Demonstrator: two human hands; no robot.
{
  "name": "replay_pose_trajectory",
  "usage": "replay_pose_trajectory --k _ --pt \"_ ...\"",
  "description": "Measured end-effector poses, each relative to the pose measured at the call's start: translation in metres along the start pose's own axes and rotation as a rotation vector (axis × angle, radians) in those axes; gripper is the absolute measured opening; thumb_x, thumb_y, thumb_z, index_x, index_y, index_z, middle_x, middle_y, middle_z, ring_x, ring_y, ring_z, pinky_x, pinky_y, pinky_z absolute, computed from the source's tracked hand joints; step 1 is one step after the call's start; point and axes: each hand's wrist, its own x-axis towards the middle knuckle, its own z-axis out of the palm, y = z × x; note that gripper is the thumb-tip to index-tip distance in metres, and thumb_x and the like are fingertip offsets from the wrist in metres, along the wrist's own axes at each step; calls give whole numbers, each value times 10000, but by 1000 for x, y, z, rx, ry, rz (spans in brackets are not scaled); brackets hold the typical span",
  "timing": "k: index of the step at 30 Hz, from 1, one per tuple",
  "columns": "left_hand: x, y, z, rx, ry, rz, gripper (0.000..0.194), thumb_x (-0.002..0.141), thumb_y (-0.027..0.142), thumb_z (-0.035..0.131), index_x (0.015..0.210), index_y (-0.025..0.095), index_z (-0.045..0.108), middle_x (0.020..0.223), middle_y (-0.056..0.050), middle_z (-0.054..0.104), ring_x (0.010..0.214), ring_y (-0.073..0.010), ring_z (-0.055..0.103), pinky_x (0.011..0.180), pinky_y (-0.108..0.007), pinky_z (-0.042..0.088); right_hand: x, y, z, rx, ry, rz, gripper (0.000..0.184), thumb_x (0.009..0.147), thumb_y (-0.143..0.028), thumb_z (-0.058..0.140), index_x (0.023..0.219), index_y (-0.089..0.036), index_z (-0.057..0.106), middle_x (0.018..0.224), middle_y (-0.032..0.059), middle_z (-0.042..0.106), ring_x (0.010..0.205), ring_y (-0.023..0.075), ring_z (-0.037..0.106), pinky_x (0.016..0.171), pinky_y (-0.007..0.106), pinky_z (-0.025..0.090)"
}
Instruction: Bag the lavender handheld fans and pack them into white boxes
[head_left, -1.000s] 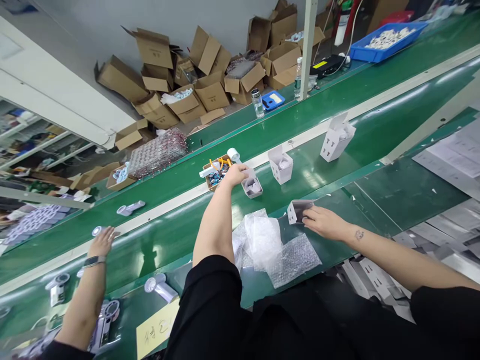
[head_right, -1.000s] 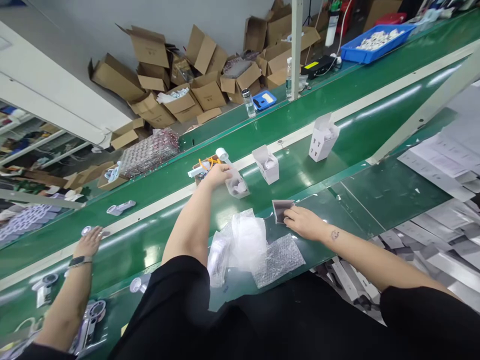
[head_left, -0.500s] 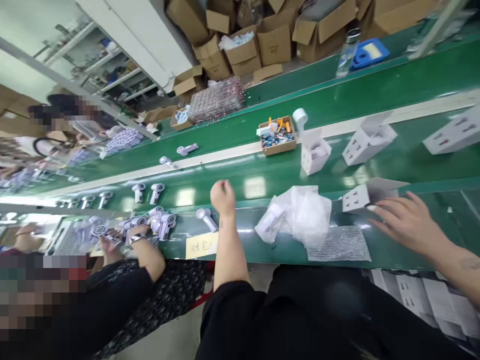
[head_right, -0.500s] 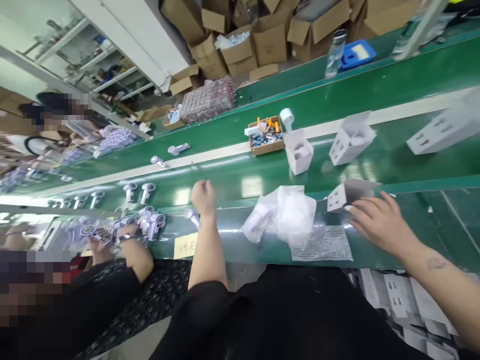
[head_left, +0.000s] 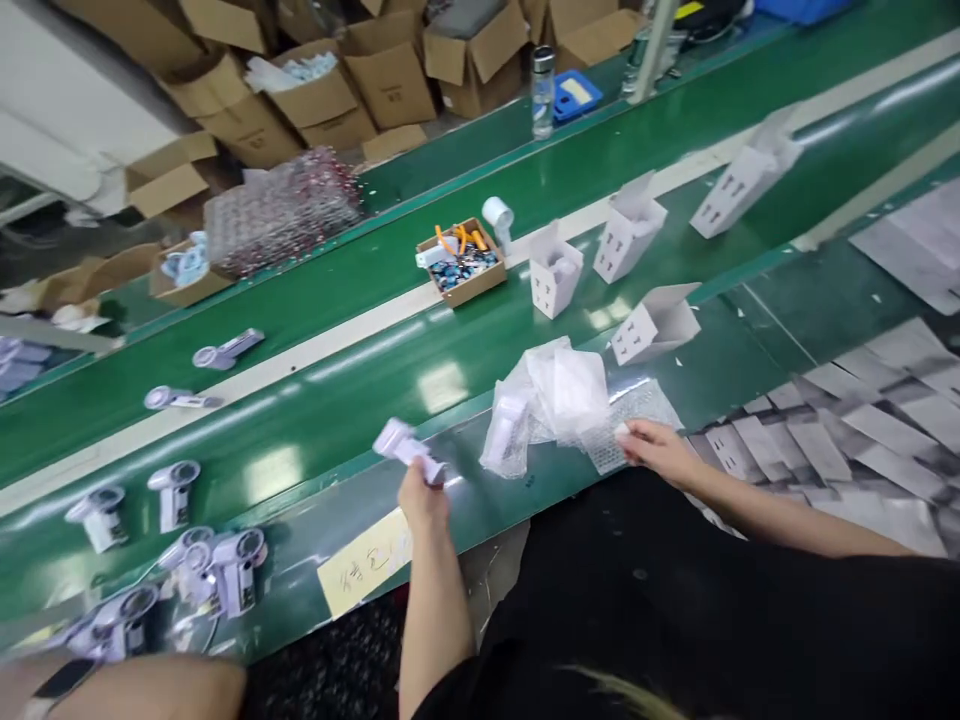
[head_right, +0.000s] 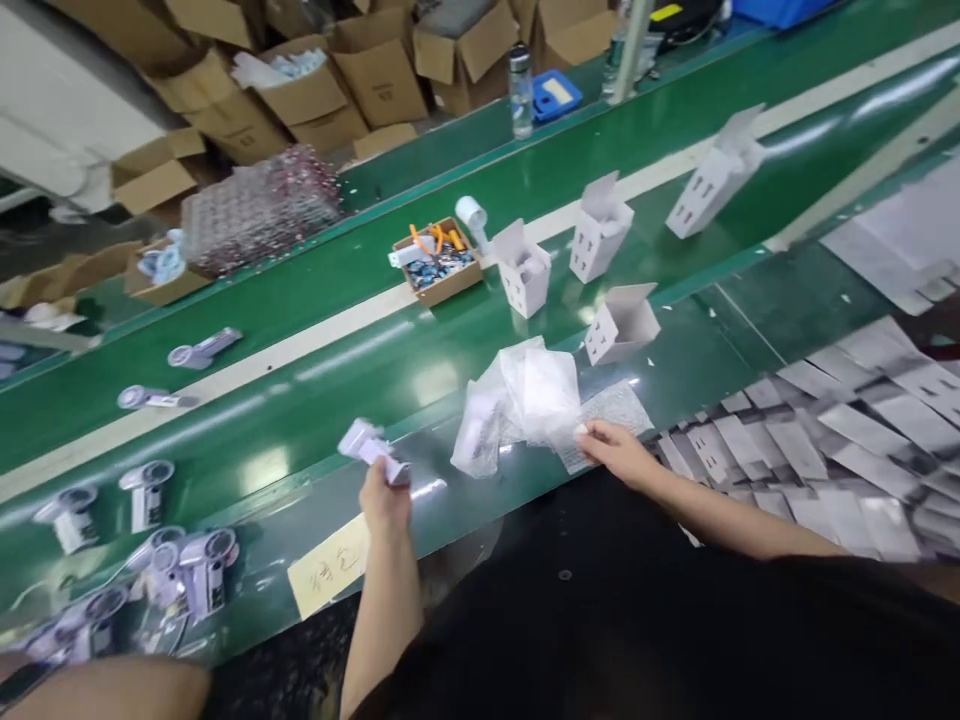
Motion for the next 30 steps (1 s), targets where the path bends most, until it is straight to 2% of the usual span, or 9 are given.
replay_pose_trajectory --k 2,4,7,11,13,17,20,24,30 --pt "-49 -5 45 -40 -230 33 261 799 423 504 794 171 572 726 -22 599 655 -158 598 571 -273 478 7 10 15 439 -57 188 348 780 -549 591 844 -210 544 882 45 650 794 174 635 706 314 511" --pt "-100 -11 88 -71 -689 119 328 786 476 532 842 167 626 725 -43 625 647 -177 601 588 -302 490 16 17 18 738 -121 234 374 760 -546 620 934 -223 548 1045 60 641 935 192 628 799 358 510" --pt "-147 -19 140 135 -1230 520 346 824 459 527 1016 201 657 910 -73 678 857 -229 630 759 -357 502 21 30 0 914 39 219 312 761 -444 656 933 -197 571 921 49 663 849 184 636 791 347 522" --pt "-141 -31 182 567 -1666 1297 270 795 264 600 1060 235 642 1221 -91 599 1259 -259 430 1053 -430 316 4 61 -55 994 402 297 175 805 -329 611 881 -182 557 734 23 643 632 156 604 641 320 546" --pt "-128 -38 194 720 -1800 1474 254 785 195 591 1028 240 648 1243 -81 587 1286 -247 400 1076 -422 284 -15 76 -84 1007 474 367 183 831 -355 565 878 -179 542 698 24 627 573 155 588 574 317 541" --pt "-121 -44 206 721 -1723 1326 232 838 191 502 1016 245 640 1096 -73 652 1134 -190 541 1009 -325 376 -60 86 -125 956 472 371 204 767 -286 619 923 -195 524 720 9 617 584 151 600 575 309 550" --pt "-144 -36 214 678 -1439 1089 210 845 259 504 1009 216 627 885 -81 669 894 -204 624 869 -334 457 -90 73 -135 913 288 285 365 680 -201 687 1003 -204 517 783 8 626 675 158 625 611 306 564" --pt "-193 -8 227 524 -1079 714 251 818 398 542 900 180 636 703 -32 621 685 -179 586 702 -309 464 -112 48 -121 938 -7 213 557 609 -192 738 1107 -198 488 889 49 643 750 204 646 561 311 564" --pt "-237 20 220 166 -1331 457 195 710 327 628 807 169 687 739 -30 646 717 -160 576 680 -271 448 -96 31 -91 1001 -17 259 508 628 -186 727 1080 -199 496 858 37 640 704 171 646 505 248 545"
